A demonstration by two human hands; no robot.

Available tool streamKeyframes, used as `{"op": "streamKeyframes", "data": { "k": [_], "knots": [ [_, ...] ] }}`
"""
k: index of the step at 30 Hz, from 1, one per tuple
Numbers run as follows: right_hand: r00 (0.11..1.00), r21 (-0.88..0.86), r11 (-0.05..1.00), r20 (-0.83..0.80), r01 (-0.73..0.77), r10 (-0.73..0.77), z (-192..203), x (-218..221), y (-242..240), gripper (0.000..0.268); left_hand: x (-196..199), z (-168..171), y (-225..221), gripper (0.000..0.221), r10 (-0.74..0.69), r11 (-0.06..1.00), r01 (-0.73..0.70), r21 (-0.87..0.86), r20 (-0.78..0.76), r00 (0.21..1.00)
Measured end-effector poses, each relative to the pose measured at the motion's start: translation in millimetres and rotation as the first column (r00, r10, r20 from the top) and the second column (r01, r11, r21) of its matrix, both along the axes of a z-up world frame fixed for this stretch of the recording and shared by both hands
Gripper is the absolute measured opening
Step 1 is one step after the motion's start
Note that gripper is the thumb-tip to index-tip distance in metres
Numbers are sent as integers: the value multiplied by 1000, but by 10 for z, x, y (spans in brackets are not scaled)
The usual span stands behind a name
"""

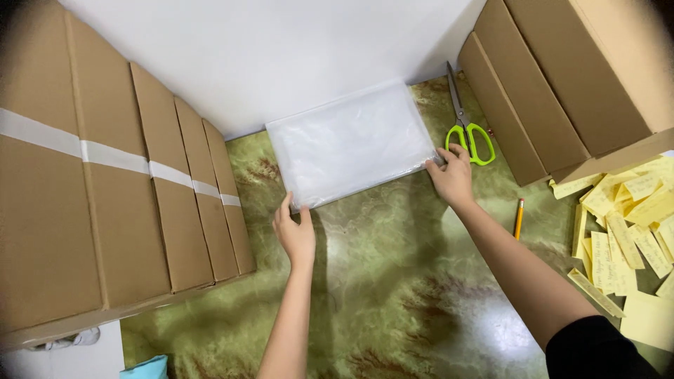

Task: The person wraps a rolled blue cloth in a clear plastic bag, places it inside a cardboard box, and then secures the box by tying a white ribbon around it in a cross pattern.

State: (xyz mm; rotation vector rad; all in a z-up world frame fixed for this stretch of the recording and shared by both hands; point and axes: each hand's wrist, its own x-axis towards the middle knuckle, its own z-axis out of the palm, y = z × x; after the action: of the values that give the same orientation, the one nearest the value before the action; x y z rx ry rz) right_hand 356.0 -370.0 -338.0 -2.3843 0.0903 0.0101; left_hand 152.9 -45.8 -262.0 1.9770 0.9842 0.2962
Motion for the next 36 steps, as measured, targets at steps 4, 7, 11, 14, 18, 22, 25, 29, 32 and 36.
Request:
{"op": "streamKeyframes", "data": {
  "k": [4, 7, 11, 14, 18, 22, 25, 29, 32, 36],
  "knots": [
    [999, 62, 998, 30, 23, -25, 38, -106, 50, 42, -8, -202, 135, 47, 123, 989, -120, -87, 24, 992],
    [984, 37, 997, 163, 61, -67, 37, -103, 43, 36, -2, -307, 243, 61, 135, 979, -143, -144, -66, 989],
    [984, 80, 995, 161, 67, -80, 231, -129, 2, 27, -57, -156, 242, 50, -54, 973, 42, -225, -47, 997],
    [977, 50, 999, 213, 14, -25, 444, -219, -40, 17, -102, -263, 210, 41, -126, 981, 99, -164, -162, 979],
    [922, -4, 994, 374, -107, 101, 791, -391, -74, 11, -162, -287, 195, 22, -128, 991, 117, -57, -264, 956],
    [889, 2, 994, 449, -106, 94, 1055, -557, -222, 9, -329, 173, 173, 21, -142, 987, 148, 65, -85, 986],
    [848, -26, 991, 516, -129, 123, 1394, -739, -256, 6, -501, 728, 62, 22, -115, 989, 106, 101, 96, 989],
    [825, 125, 977, 560, -171, 73, 1728, -957, -317, 5, -703, 1410, -95, 21, -91, 991, 42, 129, 403, 911],
    [816, 185, 963, 575, -194, 53, 2047, -1087, -406, 3, -803, 1761, -134, 24, -77, 995, 36, 91, 496, 865],
    [859, 240, 955, 512, -173, 27, 2545, -1232, -517, 2, -901, 2078, -213, 27, -47, 999, 32, 37, 543, 838]
  ]
}}
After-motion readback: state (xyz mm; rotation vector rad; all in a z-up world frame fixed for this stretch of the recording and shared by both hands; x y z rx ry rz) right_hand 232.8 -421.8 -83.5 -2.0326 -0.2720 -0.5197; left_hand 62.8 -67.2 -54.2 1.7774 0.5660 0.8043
